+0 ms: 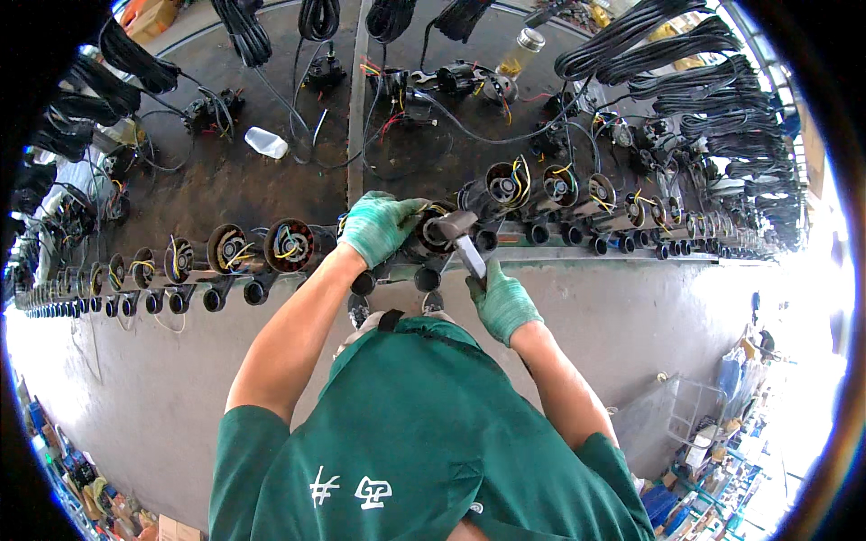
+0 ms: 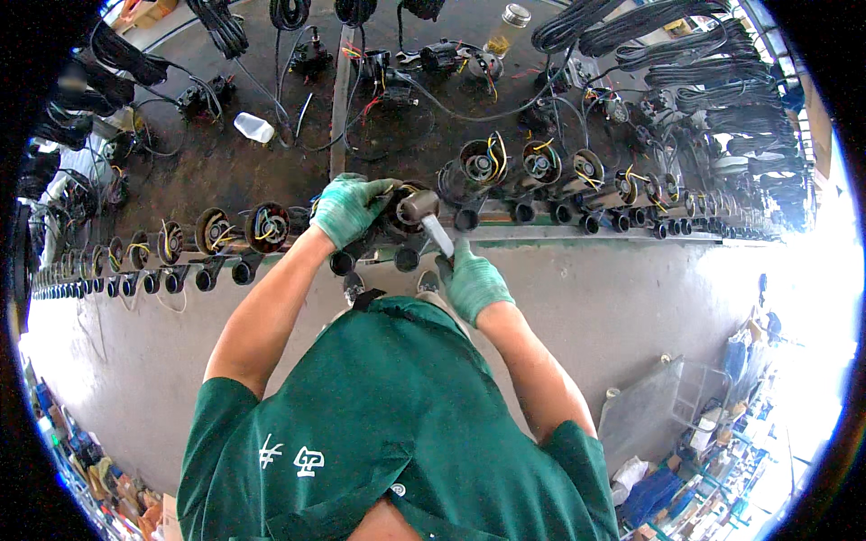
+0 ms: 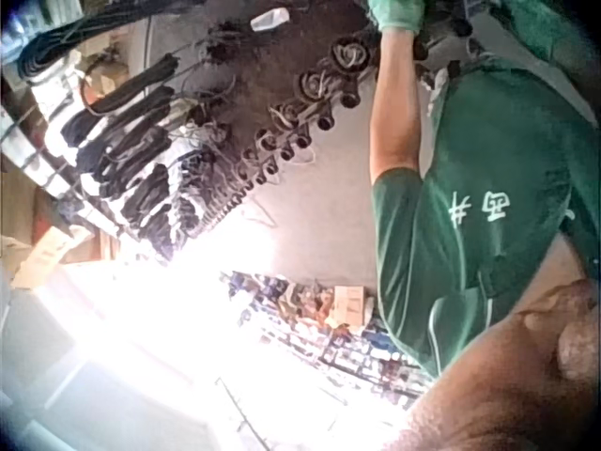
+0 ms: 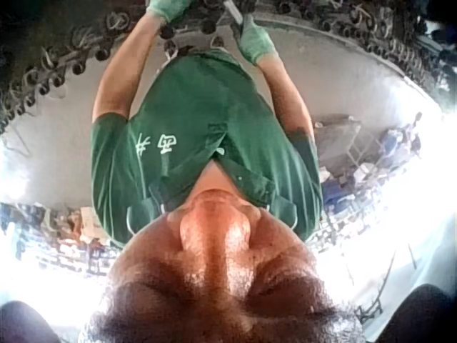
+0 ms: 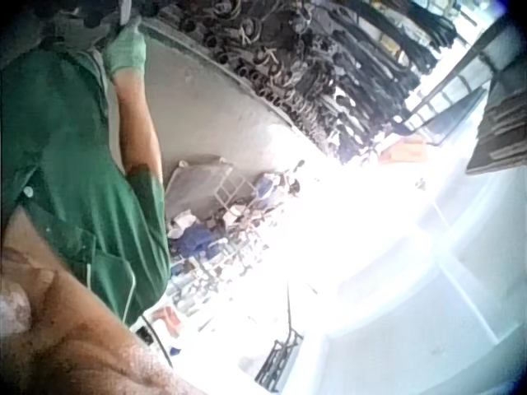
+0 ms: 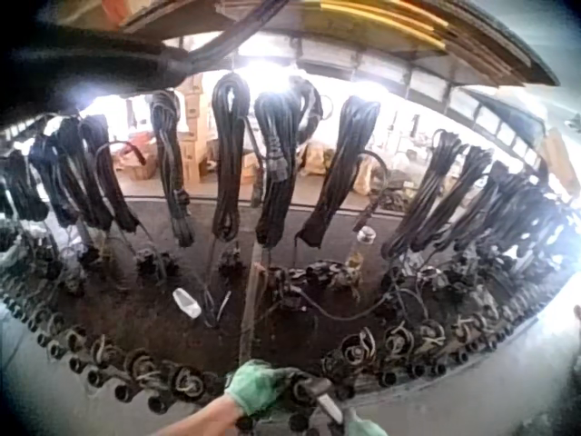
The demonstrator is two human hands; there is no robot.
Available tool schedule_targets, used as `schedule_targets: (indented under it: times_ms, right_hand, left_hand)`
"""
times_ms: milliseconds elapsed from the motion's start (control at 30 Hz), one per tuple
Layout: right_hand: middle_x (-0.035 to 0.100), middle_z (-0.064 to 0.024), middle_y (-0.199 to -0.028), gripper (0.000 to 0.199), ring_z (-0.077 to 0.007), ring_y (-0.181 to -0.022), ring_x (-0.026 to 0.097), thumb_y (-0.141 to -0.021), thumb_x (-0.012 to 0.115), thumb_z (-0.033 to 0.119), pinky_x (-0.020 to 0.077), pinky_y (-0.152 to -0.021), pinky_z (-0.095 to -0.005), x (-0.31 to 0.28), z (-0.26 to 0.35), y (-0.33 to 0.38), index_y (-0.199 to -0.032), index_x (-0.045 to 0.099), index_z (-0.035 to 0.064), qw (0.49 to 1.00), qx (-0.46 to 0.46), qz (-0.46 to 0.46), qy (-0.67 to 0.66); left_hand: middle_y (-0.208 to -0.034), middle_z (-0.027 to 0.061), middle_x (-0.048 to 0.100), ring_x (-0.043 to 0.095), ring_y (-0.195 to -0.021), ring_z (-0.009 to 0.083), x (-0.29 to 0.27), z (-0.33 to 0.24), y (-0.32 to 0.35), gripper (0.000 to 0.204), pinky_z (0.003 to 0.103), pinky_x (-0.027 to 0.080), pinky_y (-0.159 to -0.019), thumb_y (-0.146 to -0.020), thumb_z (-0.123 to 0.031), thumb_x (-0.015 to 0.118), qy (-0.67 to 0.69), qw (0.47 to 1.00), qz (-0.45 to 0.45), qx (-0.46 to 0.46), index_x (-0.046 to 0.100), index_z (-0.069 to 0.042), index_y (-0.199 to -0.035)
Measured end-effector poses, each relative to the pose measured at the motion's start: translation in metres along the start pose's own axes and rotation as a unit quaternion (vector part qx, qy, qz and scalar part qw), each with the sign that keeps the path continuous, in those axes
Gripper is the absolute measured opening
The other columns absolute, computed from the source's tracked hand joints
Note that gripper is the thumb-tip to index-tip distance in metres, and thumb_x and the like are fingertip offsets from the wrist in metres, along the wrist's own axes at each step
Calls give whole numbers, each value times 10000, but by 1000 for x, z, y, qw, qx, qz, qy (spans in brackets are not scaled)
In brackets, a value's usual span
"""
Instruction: The person walks to a workbench and uses a hammer to repeatedly tap the center of cylindrical electrical components arranged in a row. The person holds each component steady with one hand while striking it with the other, moving sequentially down the line of parts.
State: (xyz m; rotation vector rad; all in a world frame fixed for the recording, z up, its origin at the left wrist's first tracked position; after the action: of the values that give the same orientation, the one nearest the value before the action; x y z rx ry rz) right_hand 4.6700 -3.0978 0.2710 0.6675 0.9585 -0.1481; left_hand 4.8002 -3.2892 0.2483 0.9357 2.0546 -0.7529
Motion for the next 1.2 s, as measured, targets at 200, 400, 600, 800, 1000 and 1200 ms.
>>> schedule_targets:
  times_ms: [200,400,600,800,1000,1200]
  right_hand:
    - [690,-348,-959,404,-547,-931,656,-1030,596,335,499,-775,-626,1,-12,-15,-1184,468,-17,1000,-17,15,-12]
    - [699,-311,-930,377,-535,-903,655,-1018,631,339,520,-760,-554,6,-24,-9,-1132,520,-3,995,-41,-31,-80]
    - [683,-293,-870,330,-509,-849,638,-998,672,312,499,-703,-534,-20,-82,11,-1092,565,14,972,3,-136,-189]
    - [691,-316,-894,379,-537,-915,657,-1005,629,411,499,-738,-584,-1,-235,-3,-1103,598,47,956,137,-156,-208]
    - [704,-318,-951,400,-542,-941,660,-1017,587,434,506,-771,-599,30,-333,-14,-1119,587,47,949,213,-148,-180]
    - [704,-332,-975,416,-553,-973,654,-1032,561,413,506,-791,-612,36,-347,-28,-1208,544,36,966,190,-120,-128]
  left_hand:
    - [-881,158,736,682,-877,377,3,5,0,279,476,536,-836,-923,-268,692,-4,1000,-18,15,773,-187,-1177]
    - [-844,158,732,676,-847,391,3,0,-5,256,491,531,-785,-911,-237,709,9,1000,-22,16,780,-138,-1136]
    - [-922,115,746,686,-863,356,-4,-12,-5,234,455,534,-815,-922,-197,718,20,998,-41,50,772,-149,-1145]
    - [-1274,120,676,632,-1157,382,-3,-45,-12,421,492,498,-1004,-829,-256,800,-11,1000,-13,11,722,-115,-1218]
    - [-1198,144,691,671,-1068,378,42,-161,-35,378,488,538,-948,-839,-263,749,-47,984,76,153,708,-77,-1165]
    - [-1206,184,664,699,-1015,378,203,-123,-23,395,488,570,-867,-921,-208,666,-174,949,260,-35,633,-53,-1283]
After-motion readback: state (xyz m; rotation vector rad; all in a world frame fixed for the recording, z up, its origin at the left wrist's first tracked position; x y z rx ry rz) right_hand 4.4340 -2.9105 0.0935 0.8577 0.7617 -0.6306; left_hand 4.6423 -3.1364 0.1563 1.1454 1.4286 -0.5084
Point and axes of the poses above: each hand's wrist, its own y-axis away from the middle knuckle, its own x-axis out of the palm, z = x × y, the point moved 8 cm from there along -y, towards the middle knuckle
